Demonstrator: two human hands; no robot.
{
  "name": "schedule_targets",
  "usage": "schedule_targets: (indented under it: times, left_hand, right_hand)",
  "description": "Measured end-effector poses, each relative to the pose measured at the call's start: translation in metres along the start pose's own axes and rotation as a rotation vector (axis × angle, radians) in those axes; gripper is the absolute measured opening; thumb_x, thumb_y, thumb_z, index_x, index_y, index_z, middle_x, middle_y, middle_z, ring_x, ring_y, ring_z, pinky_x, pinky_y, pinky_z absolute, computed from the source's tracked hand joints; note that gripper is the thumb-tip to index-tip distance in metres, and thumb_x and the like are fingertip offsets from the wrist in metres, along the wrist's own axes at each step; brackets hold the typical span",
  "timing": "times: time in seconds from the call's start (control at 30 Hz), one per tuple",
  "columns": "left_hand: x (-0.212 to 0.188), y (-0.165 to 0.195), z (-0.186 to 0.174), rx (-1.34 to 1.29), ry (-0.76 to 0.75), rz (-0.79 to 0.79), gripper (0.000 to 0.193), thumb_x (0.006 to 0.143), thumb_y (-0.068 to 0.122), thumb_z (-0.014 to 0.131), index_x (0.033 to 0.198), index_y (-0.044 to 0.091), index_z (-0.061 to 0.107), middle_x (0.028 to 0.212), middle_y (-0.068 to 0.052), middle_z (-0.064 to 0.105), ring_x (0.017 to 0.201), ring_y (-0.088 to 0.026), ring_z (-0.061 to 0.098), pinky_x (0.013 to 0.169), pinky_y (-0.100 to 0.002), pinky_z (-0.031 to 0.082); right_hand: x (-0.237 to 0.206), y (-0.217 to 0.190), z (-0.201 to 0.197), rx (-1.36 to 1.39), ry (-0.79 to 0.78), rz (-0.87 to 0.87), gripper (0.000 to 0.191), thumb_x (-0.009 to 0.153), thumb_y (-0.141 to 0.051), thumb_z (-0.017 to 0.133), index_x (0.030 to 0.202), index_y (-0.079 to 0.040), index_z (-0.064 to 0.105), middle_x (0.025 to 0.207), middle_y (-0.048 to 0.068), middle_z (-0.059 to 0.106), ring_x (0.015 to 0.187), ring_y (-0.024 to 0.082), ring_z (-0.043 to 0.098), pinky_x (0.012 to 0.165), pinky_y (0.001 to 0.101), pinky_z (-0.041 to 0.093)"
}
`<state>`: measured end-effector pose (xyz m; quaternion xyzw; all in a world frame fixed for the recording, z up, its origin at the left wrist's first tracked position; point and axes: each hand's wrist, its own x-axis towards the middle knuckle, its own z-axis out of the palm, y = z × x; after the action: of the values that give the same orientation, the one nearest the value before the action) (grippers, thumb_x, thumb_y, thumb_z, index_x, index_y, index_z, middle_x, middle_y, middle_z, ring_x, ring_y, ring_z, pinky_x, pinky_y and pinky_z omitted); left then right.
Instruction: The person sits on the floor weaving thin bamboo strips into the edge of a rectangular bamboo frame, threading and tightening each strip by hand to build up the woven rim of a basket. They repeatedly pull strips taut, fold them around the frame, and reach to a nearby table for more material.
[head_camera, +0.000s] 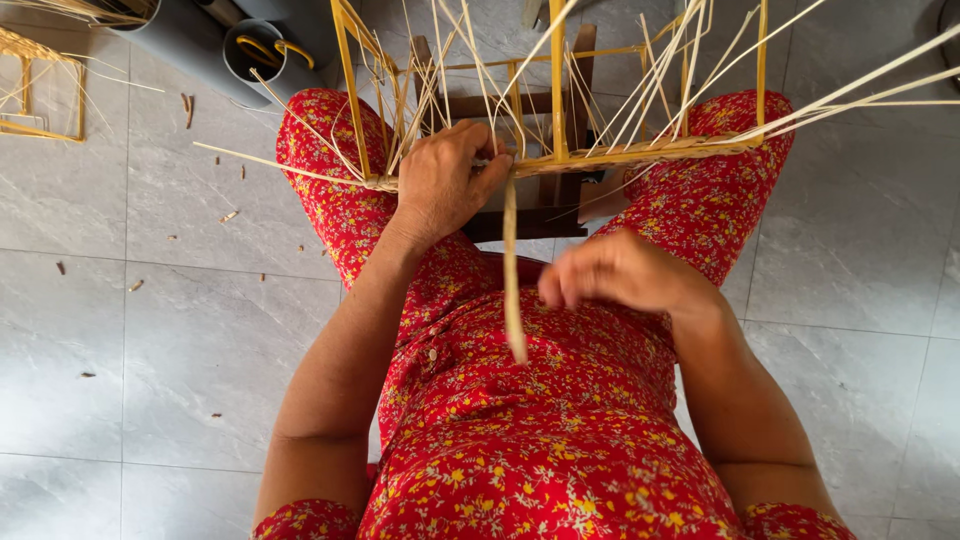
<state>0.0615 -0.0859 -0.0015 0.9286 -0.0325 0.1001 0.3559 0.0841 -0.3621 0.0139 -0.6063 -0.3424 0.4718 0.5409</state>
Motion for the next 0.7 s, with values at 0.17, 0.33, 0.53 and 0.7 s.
schedule_targets:
  times: [0.17, 0.33, 0.53, 0.7]
  left_hand:
    - [0.000, 0.002, -0.001, 0.000, -0.009, -0.026, 0.019, 0.093, 0.030, 0.072, 0.090, 0.011, 0.070, 0.088, -0.005, 0.071, 0.080, -0.028, 0.072, 0.073, -0.044, 0.056]
    - [0.001, 0.003, -0.003, 0.008, -0.029, -0.054, 0.022, 0.093, 0.032, 0.072, 0.092, 0.010, 0.069, 0.088, -0.005, 0.071, 0.081, -0.028, 0.072, 0.072, -0.044, 0.056]
    - [0.000, 0.007, -0.004, -0.067, -0.024, -0.044, 0.017, 0.095, 0.028, 0.074, 0.097, 0.013, 0.067, 0.087, -0.002, 0.071, 0.080, -0.024, 0.073, 0.073, -0.042, 0.057]
    - [-0.009, 0.009, -0.014, -0.021, -0.023, 0.164, 0.018, 0.087, 0.021, 0.078, 0.102, 0.016, 0.069, 0.089, -0.002, 0.066, 0.088, -0.025, 0.070, 0.082, -0.042, 0.054]
  right_hand:
    - [0.055, 0.031, 0.007, -0.055, 0.441, 0.112, 0.036, 0.106, -0.033, 0.051, 0.119, -0.007, 0.073, 0.102, 0.005, 0.076, 0.075, 0.008, 0.066, 0.060, 0.0228, 0.054]
    - [0.074, 0.053, 0.025, 0.310, 0.401, -0.003, 0.025, 0.108, -0.021, 0.060, 0.110, 0.000, 0.072, 0.090, 0.008, 0.072, 0.069, 0.008, 0.055, 0.060, 0.0238, 0.044]
    - [0.010, 0.043, -0.001, 0.684, 0.257, -0.030, 0.021, 0.104, -0.018, 0.056, 0.093, -0.003, 0.065, 0.077, 0.002, 0.059, 0.061, 0.007, 0.046, 0.054, 0.0219, 0.036]
    - [0.011, 0.031, 0.003, 0.777, 0.302, -0.118, 0.020, 0.109, -0.015, 0.056, 0.094, -0.004, 0.064, 0.080, 0.002, 0.060, 0.068, 0.008, 0.050, 0.062, 0.0234, 0.041]
